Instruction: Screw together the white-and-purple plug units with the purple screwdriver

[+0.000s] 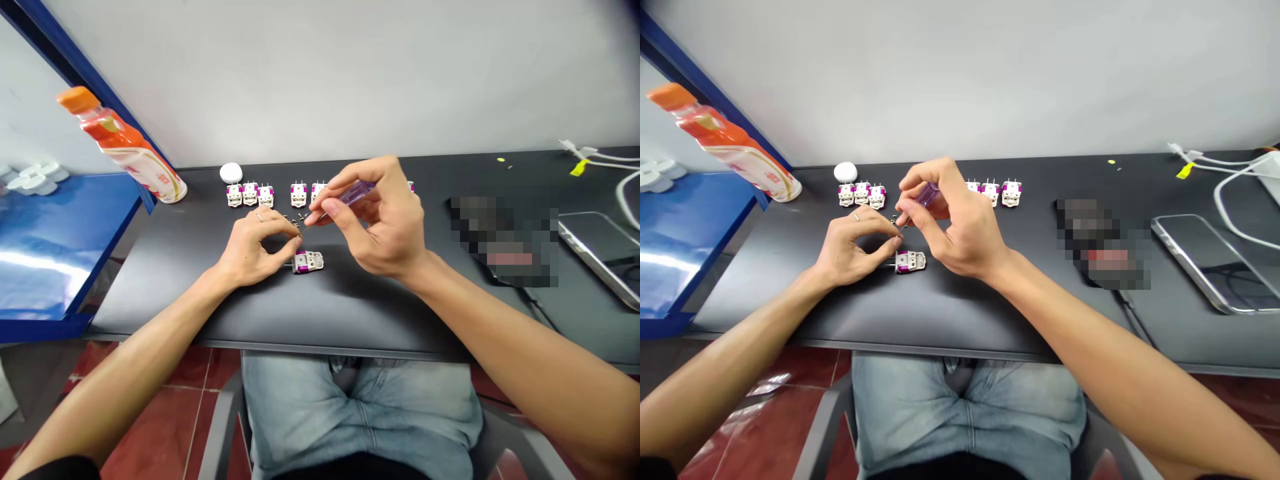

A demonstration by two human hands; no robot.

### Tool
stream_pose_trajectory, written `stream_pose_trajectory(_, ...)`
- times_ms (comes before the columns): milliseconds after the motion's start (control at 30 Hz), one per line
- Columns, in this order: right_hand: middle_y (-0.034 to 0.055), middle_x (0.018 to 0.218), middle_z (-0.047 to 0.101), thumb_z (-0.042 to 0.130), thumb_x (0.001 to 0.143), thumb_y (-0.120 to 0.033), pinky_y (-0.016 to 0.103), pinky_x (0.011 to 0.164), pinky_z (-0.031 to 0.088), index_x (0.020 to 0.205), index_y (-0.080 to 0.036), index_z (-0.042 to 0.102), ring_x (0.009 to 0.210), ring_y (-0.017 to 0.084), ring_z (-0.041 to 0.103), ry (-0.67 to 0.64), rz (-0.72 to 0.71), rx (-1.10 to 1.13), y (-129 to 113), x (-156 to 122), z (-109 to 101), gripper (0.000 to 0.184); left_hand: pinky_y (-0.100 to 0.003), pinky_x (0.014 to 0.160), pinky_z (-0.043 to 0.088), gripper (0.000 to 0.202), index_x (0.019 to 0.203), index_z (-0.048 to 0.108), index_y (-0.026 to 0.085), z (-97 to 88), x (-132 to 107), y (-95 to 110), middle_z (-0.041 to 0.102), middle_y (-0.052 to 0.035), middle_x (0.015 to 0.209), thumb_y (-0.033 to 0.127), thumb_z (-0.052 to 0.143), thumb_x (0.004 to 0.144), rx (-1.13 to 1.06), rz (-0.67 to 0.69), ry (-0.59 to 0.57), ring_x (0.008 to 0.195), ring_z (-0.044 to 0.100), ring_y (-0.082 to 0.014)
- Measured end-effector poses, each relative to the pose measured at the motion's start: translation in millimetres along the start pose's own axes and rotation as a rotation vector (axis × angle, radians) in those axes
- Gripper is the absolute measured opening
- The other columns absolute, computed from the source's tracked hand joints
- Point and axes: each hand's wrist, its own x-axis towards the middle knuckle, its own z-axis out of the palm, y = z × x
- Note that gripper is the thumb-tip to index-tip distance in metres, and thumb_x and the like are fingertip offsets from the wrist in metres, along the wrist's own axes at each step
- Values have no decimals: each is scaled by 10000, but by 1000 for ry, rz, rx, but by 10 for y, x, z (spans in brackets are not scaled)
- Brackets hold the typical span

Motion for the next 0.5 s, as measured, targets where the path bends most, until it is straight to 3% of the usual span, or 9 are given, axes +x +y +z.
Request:
stream_pose_trajectory(133,40,1400,767,523,1140,-221,352,976,751,1588,-318,503,1015,153,845,-225,13,-4,-41,26,-74,459,-455,959,581,158,864,797,241,22,-11,24,800,-45,874,332,727,972,43,19,-53,898,701,-250)
stream_pose_trajectory(267,45,1733,569,502,1129,-127,331,1001,748,1714,-365,423,1040,127,842,-365,-14,49,-66,33,-123,636,-481,948,594,165,823,795,244,54,-29,47,786,-60,888,353,744,936,-13,33,-123,952,716,-287)
stream_pose_trajectory(367,26,1757,545,531,1124,-126,313,975,750,1702,-371,449,1071,134,841,-367,-9,50,-65,26,-129,633,-474,954,584,172,811,798,243,68,-31,72,811,-52,912,361,771,934,-76,11,-160,909,700,-263)
stream_pose_trajectory(500,18,1666,624,533,1122,-137,291,925,749,1701,-381,448,974,114,844,-384,10,24,-70,26,-138,634,-436,938,572,165,791,786,241,64,-18,117,800,-31,862,348,809,915,-157,-49,-189,871,651,-231)
